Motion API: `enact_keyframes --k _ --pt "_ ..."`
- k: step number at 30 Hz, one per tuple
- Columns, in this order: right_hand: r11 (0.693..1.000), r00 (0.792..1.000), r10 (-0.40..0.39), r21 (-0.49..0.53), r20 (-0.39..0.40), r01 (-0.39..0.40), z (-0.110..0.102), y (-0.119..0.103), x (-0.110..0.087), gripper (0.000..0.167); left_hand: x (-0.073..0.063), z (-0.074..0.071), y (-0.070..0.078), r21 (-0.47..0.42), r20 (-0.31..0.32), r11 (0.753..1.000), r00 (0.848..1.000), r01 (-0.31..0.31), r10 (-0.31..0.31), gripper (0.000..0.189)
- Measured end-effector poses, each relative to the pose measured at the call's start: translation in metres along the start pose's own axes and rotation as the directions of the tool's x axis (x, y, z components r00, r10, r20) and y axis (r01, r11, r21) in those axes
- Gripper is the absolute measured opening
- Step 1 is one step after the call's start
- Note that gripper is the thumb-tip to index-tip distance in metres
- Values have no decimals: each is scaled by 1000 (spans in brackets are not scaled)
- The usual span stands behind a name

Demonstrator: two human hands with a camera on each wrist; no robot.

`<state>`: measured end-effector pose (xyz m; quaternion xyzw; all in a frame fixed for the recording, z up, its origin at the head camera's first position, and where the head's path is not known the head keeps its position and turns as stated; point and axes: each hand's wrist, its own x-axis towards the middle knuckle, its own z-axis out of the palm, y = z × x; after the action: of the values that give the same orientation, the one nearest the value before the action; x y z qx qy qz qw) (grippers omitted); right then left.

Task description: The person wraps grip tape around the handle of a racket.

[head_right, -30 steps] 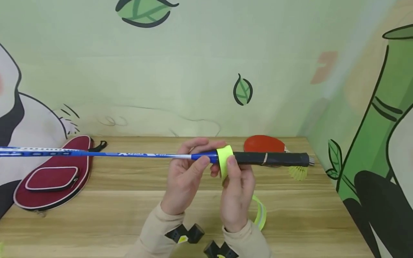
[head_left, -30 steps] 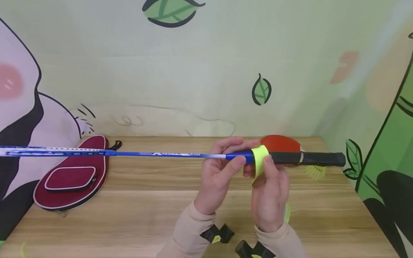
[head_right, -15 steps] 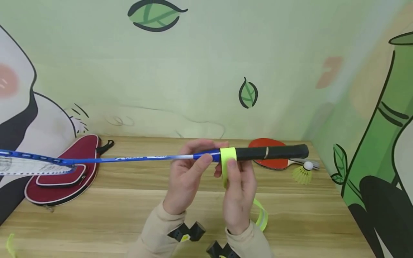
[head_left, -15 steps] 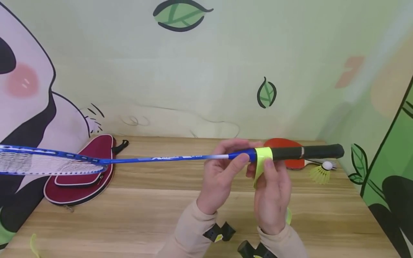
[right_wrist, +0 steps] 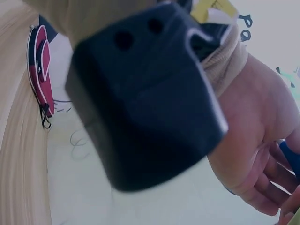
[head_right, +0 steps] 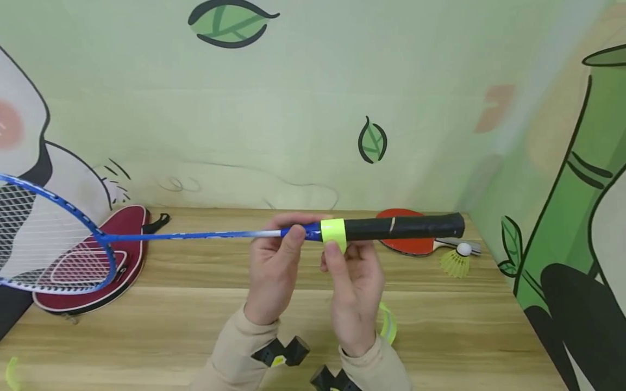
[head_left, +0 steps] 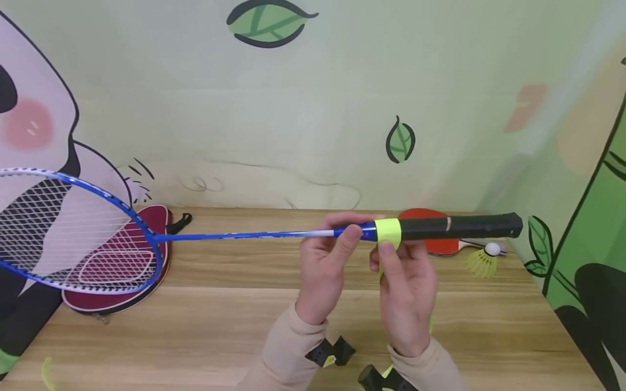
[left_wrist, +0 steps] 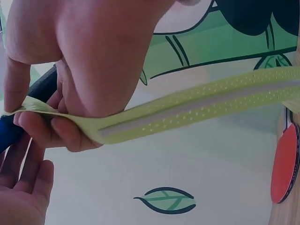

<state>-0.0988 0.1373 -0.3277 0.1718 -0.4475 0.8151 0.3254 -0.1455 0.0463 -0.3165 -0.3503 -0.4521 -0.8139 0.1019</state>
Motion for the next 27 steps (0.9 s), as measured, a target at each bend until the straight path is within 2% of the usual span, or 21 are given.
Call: enact_keyframes --k 6,10,13,17,24,27 --pt "996 995 72 53 65 -76 -2 2 1 20 -2 -1 -2 18 -90 1000 996 12 -10 42" --pt "982 985 127 122 113 -140 -6 2 3 38 -4 0 -4 27 -147 999 989 37 -33 46" --pt "971 975 140 171 173 -170 -11 2 5 49 -5 1 -5 47 -165 998 986 47 -39 44" --pt "979 969 97 154 229 -135 -15 3 8 41 -6 1 -5 78 -168 996 985 51 -37 44" --pt "995 982 6 101 187 -26 -15 9 8 24 -7 -1 -7 125 -170 990 985 64 -42 49" --pt "994 984 -24 110 178 5 -16 11 8 21 -7 -1 -6 111 -126 990 990 82 -68 51"
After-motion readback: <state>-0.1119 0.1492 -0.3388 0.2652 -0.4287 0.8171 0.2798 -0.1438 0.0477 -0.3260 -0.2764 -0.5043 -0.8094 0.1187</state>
